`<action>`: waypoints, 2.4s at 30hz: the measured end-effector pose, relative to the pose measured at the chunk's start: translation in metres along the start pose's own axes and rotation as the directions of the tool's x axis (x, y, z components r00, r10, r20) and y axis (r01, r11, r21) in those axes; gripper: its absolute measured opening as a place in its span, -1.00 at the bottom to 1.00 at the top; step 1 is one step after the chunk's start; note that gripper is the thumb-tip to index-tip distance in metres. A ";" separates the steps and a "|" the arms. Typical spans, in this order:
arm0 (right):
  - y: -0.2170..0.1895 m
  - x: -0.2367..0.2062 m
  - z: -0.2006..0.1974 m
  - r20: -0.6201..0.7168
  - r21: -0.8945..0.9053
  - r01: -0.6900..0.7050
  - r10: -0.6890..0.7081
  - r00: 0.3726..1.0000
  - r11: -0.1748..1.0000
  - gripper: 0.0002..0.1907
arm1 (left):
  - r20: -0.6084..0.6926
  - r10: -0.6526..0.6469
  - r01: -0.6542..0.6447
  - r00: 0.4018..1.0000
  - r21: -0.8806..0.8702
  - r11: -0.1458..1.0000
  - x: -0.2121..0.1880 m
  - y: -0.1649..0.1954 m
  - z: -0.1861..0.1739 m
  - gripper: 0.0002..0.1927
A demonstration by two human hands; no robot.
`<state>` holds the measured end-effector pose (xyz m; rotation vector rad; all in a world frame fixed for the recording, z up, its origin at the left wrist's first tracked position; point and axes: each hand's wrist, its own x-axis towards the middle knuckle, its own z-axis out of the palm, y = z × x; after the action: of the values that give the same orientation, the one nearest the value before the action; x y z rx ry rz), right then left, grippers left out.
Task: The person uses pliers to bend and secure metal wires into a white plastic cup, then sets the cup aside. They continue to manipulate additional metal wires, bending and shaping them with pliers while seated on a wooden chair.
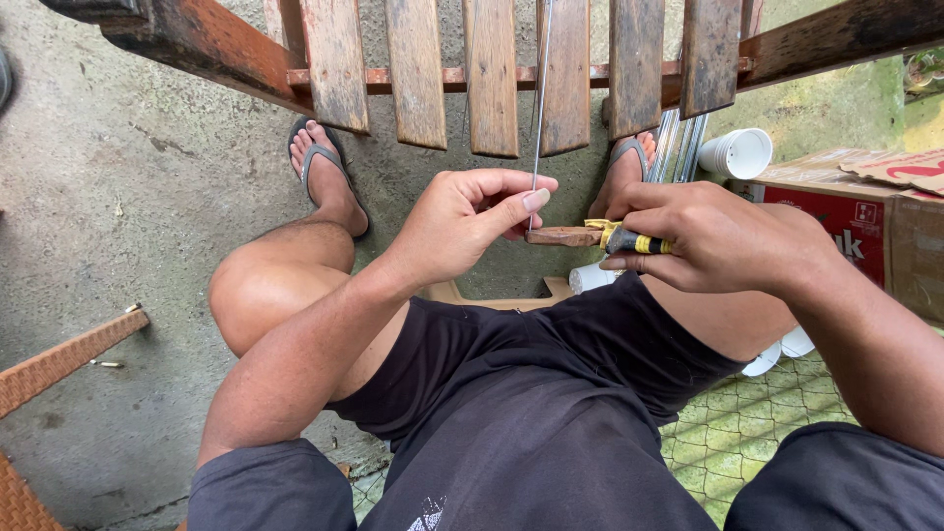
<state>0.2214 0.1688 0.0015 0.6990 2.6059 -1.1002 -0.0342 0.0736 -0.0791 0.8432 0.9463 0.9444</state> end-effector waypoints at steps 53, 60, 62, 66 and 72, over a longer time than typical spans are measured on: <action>0.010 -0.002 0.015 -0.021 0.137 0.045 -0.042 0.999 0.990 -0.67 | 0.021 -0.016 0.016 1.000 -0.007 1.000 0.001 0.000 -0.003 -0.67; 0.010 -0.003 0.014 -0.054 0.107 0.092 -0.086 0.995 0.990 -0.69 | 0.021 -0.008 0.008 1.000 -0.004 1.000 0.000 -0.001 -0.003 -0.68; 0.008 -0.003 0.014 -0.065 0.073 0.094 -0.089 0.994 0.993 -0.68 | 0.024 -0.009 0.009 1.000 -0.002 1.000 0.000 -0.002 -0.003 -0.69; 0.005 -0.004 0.012 -0.028 0.033 0.008 -0.007 1.000 0.999 -0.67 | 0.028 -0.014 0.014 1.000 -0.001 1.000 0.001 -0.003 -0.002 -0.68; 0.002 -0.003 0.010 -0.063 -0.018 0.046 -0.047 0.997 0.999 -0.68 | 0.033 -0.006 0.006 0.999 0.006 1.000 0.001 -0.005 -0.003 -0.68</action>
<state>0.2249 0.1622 -0.0057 0.6836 2.6946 -1.0852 -0.0359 0.0735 -0.0847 0.8581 0.9230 0.9198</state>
